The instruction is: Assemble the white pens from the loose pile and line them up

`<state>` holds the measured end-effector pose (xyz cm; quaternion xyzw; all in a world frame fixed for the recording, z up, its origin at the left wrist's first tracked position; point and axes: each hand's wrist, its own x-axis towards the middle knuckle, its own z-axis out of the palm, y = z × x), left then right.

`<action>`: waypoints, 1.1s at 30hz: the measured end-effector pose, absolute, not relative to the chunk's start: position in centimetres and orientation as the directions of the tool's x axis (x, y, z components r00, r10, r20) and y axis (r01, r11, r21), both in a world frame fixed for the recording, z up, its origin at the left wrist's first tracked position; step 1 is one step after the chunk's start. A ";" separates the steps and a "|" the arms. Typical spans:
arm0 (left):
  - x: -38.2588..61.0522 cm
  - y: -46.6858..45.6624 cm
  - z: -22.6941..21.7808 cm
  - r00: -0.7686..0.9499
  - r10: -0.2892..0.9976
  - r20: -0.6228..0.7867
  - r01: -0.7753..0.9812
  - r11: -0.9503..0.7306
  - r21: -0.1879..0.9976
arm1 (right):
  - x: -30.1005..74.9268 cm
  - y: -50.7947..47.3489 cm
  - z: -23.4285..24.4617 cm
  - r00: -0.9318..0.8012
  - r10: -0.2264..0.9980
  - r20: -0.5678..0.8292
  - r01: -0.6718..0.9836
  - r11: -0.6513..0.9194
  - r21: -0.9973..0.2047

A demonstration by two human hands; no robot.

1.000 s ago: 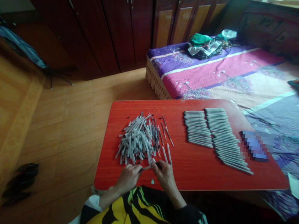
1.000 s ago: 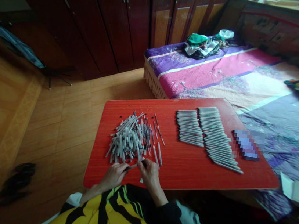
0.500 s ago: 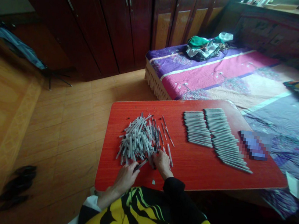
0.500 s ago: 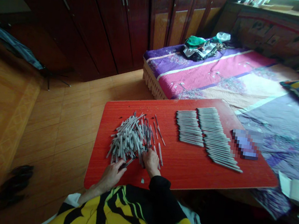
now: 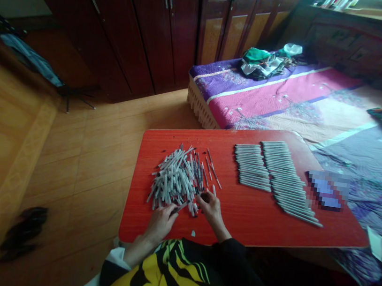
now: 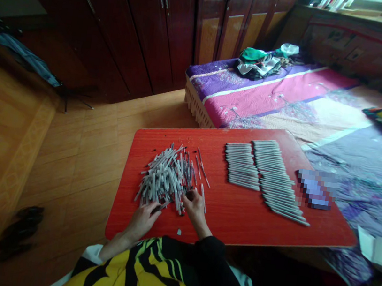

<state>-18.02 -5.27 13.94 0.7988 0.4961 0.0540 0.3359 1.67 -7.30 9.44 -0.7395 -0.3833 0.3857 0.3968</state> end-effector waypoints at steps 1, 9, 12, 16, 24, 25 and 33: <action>-17.8 -5.2 14.1 0.511 0.830 -0.225 0.742 -0.293 0.603 | 2.0 -7.8 10.2 0.367 0.895 -0.255 0.158 -0.330 -0.931; -15.8 -5.5 15.6 0.586 0.800 -0.128 0.633 -0.354 0.689 | 4.4 -10.9 16.2 0.219 0.964 -0.154 0.048 -0.168 -0.985; -15.1 -5.8 16.1 0.570 0.807 -0.151 0.614 -0.296 0.732 | 5.1 -11.3 17.1 0.233 0.967 -0.107 0.107 -0.135 -0.985; -13.7 -5.8 17.1 0.482 0.840 -0.250 0.384 0.054 0.922 | 5.6 -12.0 17.2 0.238 0.951 -0.197 0.093 -0.224 -0.970; -10.8 -4.9 19.4 0.224 0.908 -0.354 -0.329 0.413 0.849 | 4.2 -13.1 16.4 0.252 0.951 -0.178 0.169 -0.224 -0.960; -10.6 -5.0 19.5 0.209 0.913 -0.351 -0.342 0.404 0.849 | 4.0 -13.1 16.4 0.262 0.950 -0.170 0.169 -0.219 -0.961; -9.6 -6.1 19.4 0.146 0.933 -0.329 -0.300 0.359 0.884 | 3.4 -12.8 16.6 0.300 0.942 -0.149 0.140 -0.198 -0.970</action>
